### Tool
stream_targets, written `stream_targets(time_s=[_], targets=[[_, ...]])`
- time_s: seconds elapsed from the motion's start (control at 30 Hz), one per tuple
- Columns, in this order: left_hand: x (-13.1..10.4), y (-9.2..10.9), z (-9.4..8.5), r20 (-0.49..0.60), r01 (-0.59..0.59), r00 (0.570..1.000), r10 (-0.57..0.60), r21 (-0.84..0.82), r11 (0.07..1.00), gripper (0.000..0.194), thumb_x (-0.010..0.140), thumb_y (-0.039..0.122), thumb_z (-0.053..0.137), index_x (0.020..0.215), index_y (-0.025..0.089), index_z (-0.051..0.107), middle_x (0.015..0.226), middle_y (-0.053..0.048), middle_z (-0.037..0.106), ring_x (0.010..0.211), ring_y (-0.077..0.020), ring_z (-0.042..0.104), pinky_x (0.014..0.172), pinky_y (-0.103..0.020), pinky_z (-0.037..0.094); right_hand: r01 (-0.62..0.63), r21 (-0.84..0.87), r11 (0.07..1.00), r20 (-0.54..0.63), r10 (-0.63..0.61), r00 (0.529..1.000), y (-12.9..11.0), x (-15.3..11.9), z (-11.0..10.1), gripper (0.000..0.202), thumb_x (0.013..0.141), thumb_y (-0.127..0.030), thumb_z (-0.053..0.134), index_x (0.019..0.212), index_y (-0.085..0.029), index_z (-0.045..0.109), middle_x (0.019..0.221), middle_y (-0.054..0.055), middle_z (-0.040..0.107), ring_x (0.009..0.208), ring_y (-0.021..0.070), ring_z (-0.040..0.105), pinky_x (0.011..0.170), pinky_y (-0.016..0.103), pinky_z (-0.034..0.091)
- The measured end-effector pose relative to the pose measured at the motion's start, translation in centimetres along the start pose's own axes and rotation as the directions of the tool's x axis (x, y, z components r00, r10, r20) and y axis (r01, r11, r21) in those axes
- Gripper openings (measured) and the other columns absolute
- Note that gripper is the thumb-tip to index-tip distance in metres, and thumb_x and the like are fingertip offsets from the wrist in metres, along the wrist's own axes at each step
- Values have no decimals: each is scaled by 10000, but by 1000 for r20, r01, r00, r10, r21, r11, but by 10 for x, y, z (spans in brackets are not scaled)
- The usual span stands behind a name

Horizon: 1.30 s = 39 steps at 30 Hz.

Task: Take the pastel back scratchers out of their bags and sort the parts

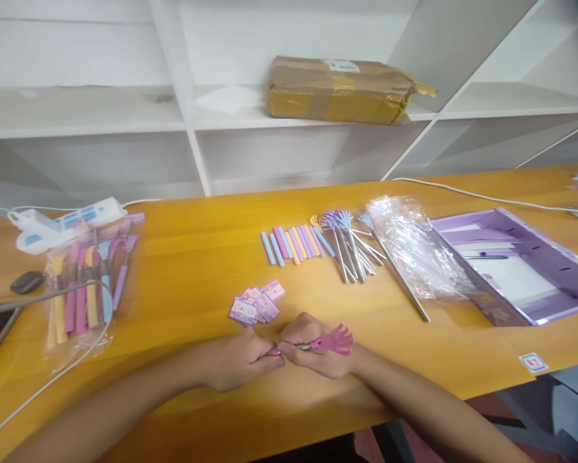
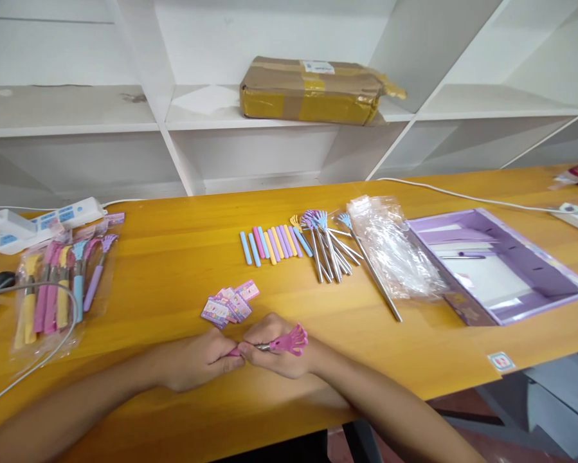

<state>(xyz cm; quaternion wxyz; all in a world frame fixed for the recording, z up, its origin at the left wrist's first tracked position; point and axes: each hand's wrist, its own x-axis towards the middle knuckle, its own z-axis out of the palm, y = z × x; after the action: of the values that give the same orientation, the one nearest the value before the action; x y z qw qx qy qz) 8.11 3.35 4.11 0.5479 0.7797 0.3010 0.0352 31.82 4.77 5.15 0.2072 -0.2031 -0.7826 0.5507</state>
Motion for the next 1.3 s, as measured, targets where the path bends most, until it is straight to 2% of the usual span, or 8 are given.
stream_targets(time_s=[0.13, 0.37, 0.73, 0.83, 0.93, 1.03, 1.13, 1.3], targets=[[-2, 8, 1, 15, 54, 998, -55, 39, 998, 502, 1113, 556, 367, 786, 204, 514, 644, 25, 429, 536, -140, 389, 548, -295, 296, 85, -70, 994, 12, -85, 996, 3, -2, -2, 524, 1094, -475, 477, 658, -225, 329, 609, -54, 322, 514, 92, 297, 534, 287, 270], [-3, 11, -1, 32, 84, 996, -86, 79, 993, 547, 1112, 594, 319, 814, 194, 543, 657, 23, 441, 541, -135, 401, 552, -297, 296, 100, -93, 991, 14, -99, 995, 3, -5, -5, 526, 1098, -454, 490, 652, -205, 366, 601, -61, 319, 504, 76, 300, 533, 262, 262], [-5, 9, 0, 47, 83, 995, -85, 47, 995, 522, 1106, 596, 350, 768, 208, 440, 640, 29, 414, 531, -131, 363, 557, -309, 271, 109, -118, 987, 22, -107, 994, -4, -6, -9, 520, 1076, -346, 507, 627, -219, 276, 584, -62, 252, 496, 81, 245, 524, 299, 225], [-5, 13, -5, 59, 51, 997, -49, -34, 998, 532, 1095, 605, 387, 741, 209, 418, 633, 33, 375, 537, -130, 317, 546, -309, 253, 80, -97, 992, 20, -78, 997, -6, -6, -9, 524, 1074, -371, 510, 630, -226, 272, 580, -61, 256, 490, 87, 238, 522, 304, 219], [-5, 15, -10, 162, 34, 987, 4, -236, 971, 568, 1076, 646, 421, 712, 211, 394, 625, 38, 360, 546, -124, 303, 538, -298, 245, 56, -37, 998, 47, -54, 997, -6, -7, -9, 543, 1058, -418, 563, 629, -226, 291, 576, -55, 287, 503, 94, 267, 540, 308, 235], [-6, 12, -12, 331, 170, 944, -4, -474, 864, 612, 1045, 726, 429, 705, 221, 365, 608, 51, 350, 525, -114, 302, 511, -278, 255, 53, 8, 999, 72, -54, 996, -2, -8, -9, 539, 1049, -416, 578, 631, -216, 304, 578, -57, 286, 513, 89, 285, 553, 296, 236], [-6, 4, -7, 393, 270, 919, -37, -557, 785, 623, 1000, 778, 477, 729, 231, 353, 615, 66, 334, 515, -105, 282, 490, -259, 262, 25, 18, 1000, 46, -25, 999, 5, -6, -4, 523, 1043, -386, 562, 629, -207, 297, 579, -65, 271, 512, 74, 270, 551, 278, 225], [-5, -3, 10, 152, 159, 981, -120, -278, 947, 577, 1050, 705, 419, 746, 216, 387, 666, 35, 374, 573, -120, 342, 537, -275, 282, -57, 47, 997, 26, 56, 998, 14, -1, 14, 512, 1036, -398, 518, 622, -205, 286, 587, -65, 252, 525, 68, 256, 531, 257, 205]])
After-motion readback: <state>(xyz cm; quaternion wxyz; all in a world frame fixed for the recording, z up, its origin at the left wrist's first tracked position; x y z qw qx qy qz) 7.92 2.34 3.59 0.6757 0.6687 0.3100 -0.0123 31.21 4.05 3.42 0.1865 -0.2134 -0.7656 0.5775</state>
